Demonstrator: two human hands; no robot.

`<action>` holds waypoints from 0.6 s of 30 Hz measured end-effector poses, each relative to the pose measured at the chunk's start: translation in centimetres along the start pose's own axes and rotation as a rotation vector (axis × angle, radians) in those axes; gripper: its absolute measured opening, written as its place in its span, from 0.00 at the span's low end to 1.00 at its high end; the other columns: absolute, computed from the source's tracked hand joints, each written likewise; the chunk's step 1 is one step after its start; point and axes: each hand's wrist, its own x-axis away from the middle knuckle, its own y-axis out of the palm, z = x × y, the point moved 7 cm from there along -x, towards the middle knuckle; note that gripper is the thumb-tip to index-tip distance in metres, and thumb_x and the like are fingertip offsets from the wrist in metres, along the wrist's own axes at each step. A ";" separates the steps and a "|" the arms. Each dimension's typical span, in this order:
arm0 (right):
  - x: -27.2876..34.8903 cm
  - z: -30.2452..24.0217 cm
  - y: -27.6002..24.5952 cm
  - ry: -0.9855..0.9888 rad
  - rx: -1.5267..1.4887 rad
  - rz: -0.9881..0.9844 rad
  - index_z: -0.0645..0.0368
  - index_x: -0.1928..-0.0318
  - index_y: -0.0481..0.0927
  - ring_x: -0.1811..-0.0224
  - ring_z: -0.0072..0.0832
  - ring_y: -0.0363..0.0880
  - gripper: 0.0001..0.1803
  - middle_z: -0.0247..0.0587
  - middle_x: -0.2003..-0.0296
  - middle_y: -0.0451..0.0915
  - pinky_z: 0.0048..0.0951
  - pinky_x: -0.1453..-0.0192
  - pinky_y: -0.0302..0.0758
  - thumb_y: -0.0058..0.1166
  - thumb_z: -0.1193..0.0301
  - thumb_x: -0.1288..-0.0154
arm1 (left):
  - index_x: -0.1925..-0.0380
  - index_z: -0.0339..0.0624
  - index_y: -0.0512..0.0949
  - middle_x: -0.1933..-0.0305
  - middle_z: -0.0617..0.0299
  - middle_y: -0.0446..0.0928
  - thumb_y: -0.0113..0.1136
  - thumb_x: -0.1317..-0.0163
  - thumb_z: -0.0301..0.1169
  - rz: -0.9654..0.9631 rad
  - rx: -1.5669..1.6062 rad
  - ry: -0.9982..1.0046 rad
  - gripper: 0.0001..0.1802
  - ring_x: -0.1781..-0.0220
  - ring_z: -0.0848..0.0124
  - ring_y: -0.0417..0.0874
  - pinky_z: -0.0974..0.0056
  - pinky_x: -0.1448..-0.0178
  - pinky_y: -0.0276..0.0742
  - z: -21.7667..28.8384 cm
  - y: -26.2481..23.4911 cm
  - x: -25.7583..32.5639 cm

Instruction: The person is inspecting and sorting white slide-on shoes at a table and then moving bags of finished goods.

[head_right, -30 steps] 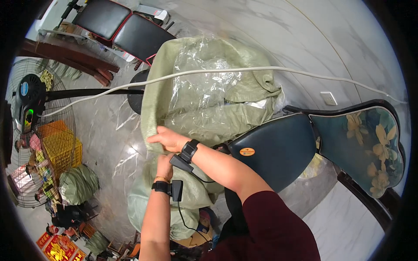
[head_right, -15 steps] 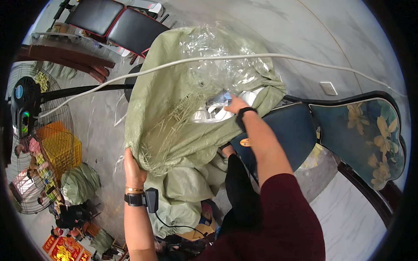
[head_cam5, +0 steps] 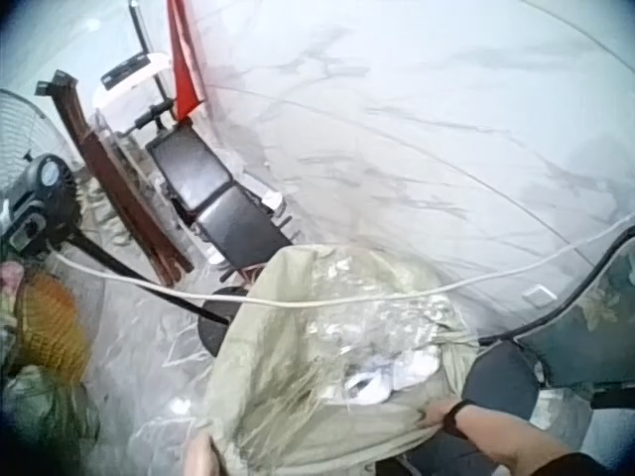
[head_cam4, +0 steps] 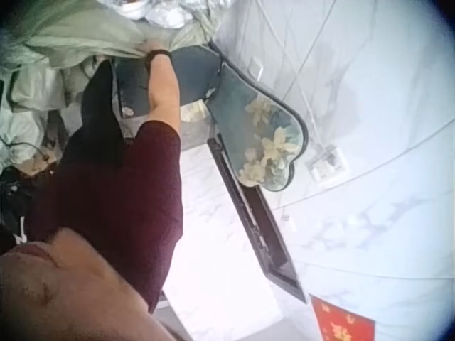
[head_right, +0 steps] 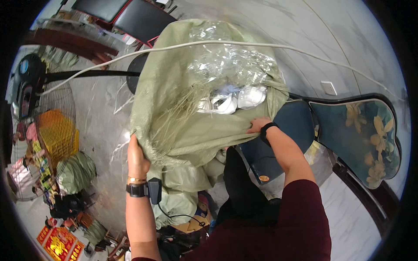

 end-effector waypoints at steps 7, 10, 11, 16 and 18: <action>1.2 -1.2 2.6 -0.012 0.024 -0.158 0.58 0.45 0.73 0.45 0.44 0.71 0.32 0.49 0.48 0.74 0.37 0.42 0.66 0.48 0.48 0.44 | 0.61 0.40 0.74 0.64 0.67 0.75 0.48 0.36 0.35 0.064 -0.049 -0.023 0.10 0.65 0.78 0.74 0.72 0.62 0.70 -3.4 -4.9 1.3; 2.2 -2.3 2.6 0.006 0.091 -0.167 0.55 0.46 0.73 0.45 0.42 0.70 0.30 0.46 0.48 0.74 0.37 0.42 0.66 0.47 0.49 0.43 | 0.63 0.40 0.74 0.67 0.69 0.74 0.49 0.36 0.33 0.063 -0.013 -0.063 0.09 0.69 0.80 0.72 0.73 0.66 0.69 -5.1 -7.5 3.3; 2.6 -2.7 2.5 0.018 0.112 -0.167 0.54 0.46 0.74 0.45 0.42 0.71 0.30 0.45 0.48 0.74 0.37 0.42 0.66 0.47 0.49 0.44 | 0.64 0.40 0.73 0.68 0.69 0.73 0.49 0.36 0.31 0.071 -0.009 -0.051 0.07 0.70 0.80 0.71 0.73 0.66 0.68 -5.3 -8.4 3.7; 1.5 -5.9 1.4 -0.050 0.156 -0.104 0.58 0.55 0.79 0.50 0.43 0.75 0.24 0.48 0.54 0.78 0.39 0.46 0.70 0.51 0.54 0.46 | 0.65 0.42 0.74 0.71 0.71 0.73 0.50 0.36 0.32 0.104 0.054 0.008 0.07 0.72 0.80 0.71 0.73 0.69 0.67 -6.5 -11.3 3.5; 0.6 -7.0 0.8 -0.060 0.109 -0.024 0.60 0.56 0.80 0.54 0.44 0.77 0.25 0.49 0.58 0.79 0.38 0.50 0.72 0.56 0.55 0.50 | 0.66 0.43 0.74 0.73 0.72 0.73 0.50 0.36 0.34 0.139 0.073 -0.027 0.07 0.74 0.80 0.71 0.74 0.72 0.65 -7.2 -12.0 3.2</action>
